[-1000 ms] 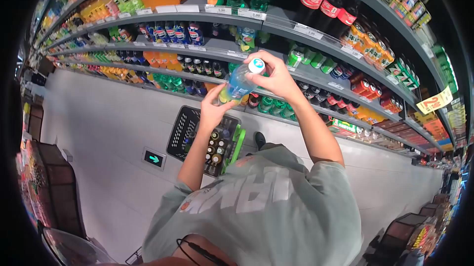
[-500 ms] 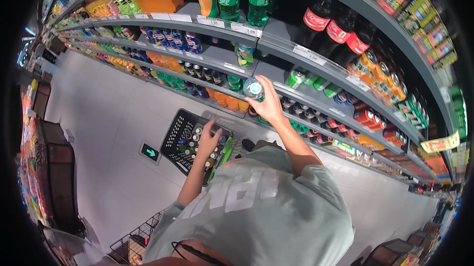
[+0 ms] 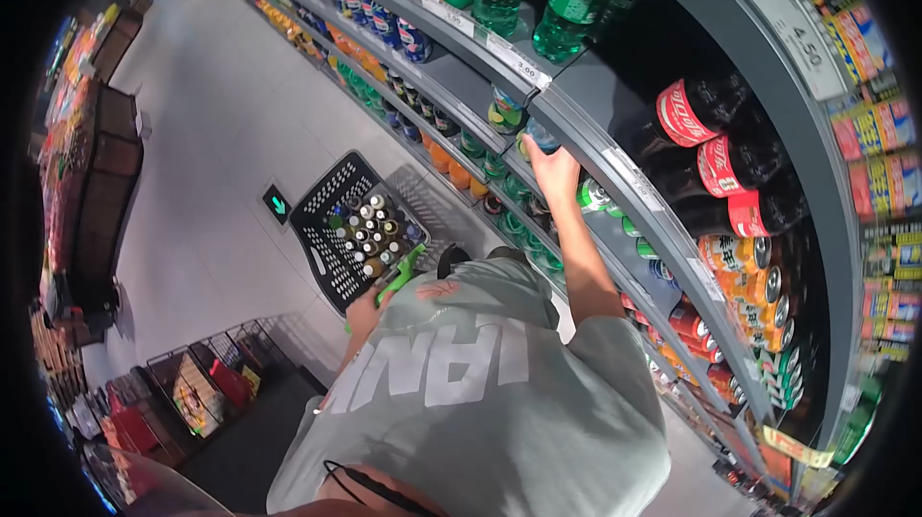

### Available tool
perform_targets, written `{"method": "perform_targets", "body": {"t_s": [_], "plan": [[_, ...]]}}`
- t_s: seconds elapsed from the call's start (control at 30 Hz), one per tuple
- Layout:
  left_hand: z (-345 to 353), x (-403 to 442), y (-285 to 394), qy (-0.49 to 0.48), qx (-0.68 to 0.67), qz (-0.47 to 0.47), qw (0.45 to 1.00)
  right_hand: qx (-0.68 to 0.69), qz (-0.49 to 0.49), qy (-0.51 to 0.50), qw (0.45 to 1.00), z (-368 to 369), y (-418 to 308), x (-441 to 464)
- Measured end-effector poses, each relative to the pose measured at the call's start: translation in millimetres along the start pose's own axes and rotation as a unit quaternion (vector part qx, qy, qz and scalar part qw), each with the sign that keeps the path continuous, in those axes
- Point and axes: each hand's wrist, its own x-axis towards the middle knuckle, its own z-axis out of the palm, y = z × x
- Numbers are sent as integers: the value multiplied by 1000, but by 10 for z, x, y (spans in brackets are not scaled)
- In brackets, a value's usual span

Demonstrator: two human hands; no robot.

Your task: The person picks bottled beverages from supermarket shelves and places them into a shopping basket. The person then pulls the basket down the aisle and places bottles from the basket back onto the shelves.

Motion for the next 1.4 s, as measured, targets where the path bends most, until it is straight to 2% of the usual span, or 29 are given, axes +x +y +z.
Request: {"method": "perform_targets", "body": {"t_s": [0.17, 0.23, 0.37, 0.4, 0.43, 0.47, 0.5, 0.6, 0.63, 0.67, 0.7, 0.73, 0.77, 0.8, 0.83, 0.87, 0.9, 0.97, 1.0, 1.03, 1.07, 1.1, 1.13, 1.27, 1.33, 1.4], "plan": [[-56, 43, -10, 44, -10, 23, 999, -5, 9, -49, 999, 57, 135, 222], [-51, 70, -28, 93, -29, 69, 993, -4, 7, -60, 998, 90, 183, 271], [-77, 172, -102, 85, -10, 77, 993, -10, -32, -52, 998, 170, 288, 306], [-92, 208, -138, 71, -10, 79, 994, -53, -29, -64, 996, 169, 327, 307], [-91, 245, -173, 78, -4, 85, 993, -16, 24, -89, 996, 113, 163, 274], [-226, 278, -119, 40, -6, 62, 997, 10, 35, -93, 995, 88, 69, 232], [-188, 300, -197, 43, -9, 64, 997, -15, 72, -125, 989, 157, 327, 255], [-373, 375, -237, 46, -25, 60, 997, 98, -2, -65, 993, 82, 24, -15], [-375, 414, -293, 36, -33, 81, 996, 155, -10, 6, 988, 116, 42, -167], [-382, 475, -340, 27, -42, 106, 993, 147, -22, 145, 978, 184, -341, -417], [-415, 537, -370, 34, -47, 97, 994, 176, -25, 105, 978, 171, -472, -600], [-461, 566, -394, 13, -52, 101, 993, 150, -29, 15, 988, 178, -347, -756], [-494, 586, -435, -9, -55, 106, 993, 222, -1, -82, 972, 293, -400, -945], [-493, 624, -496, -9, -59, 100, 993, 205, -82, -139, 965, 444, -469, -1141], [-478, 674, -566, -19, -66, 107, 992, 257, 4, -178, 950, 677, -359, -1391], [-503, 747, -631, -26, -71, 118, 990, 311, 1, -239, 920, 844, -569, -1580], [-554, 826, -686, -23, -72, 123, 990, 330, 46, -281, 900, 1015, -708, -1753], [-609, 914, -743, -23, -94, 131, 987, 334, 197, -381, 839, 1313, -951, -2006], [-625, 924, -765, -28, -96, 154, 983, 425, 229, -392, 783, 1567, -900, -2182], [-649, 969, -794, -28, -102, 151, 983, 370, 316, -408, 772, 1806, -784, -2272], [-683, 1043, -833, -29, -107, 150, 982, 241, 180, -445, 844, 1864, -960, -2302], [-702, 1129, -848, -32, -113, 145, 982, 270, 162, -446, 838, 2003, -1016, -2342], [-713, 1225, -878, -37, -114, 169, 978, 272, 115, -426, 855, 2103, -1171, -2337], [-814, 1465, -1087, -49, -124, 163, 978, 275, 116, -386, 873, 2423, -1510, -2298], [-808, 1621, -1167, -41, -139, 175, 974, 384, 257, -413, 785, 2527, -1597, -2228], [-821, 1727, -1204, -48, -143, 169, 974, 345, 270, -416, 797, 2486, -1794, -2133]]}}
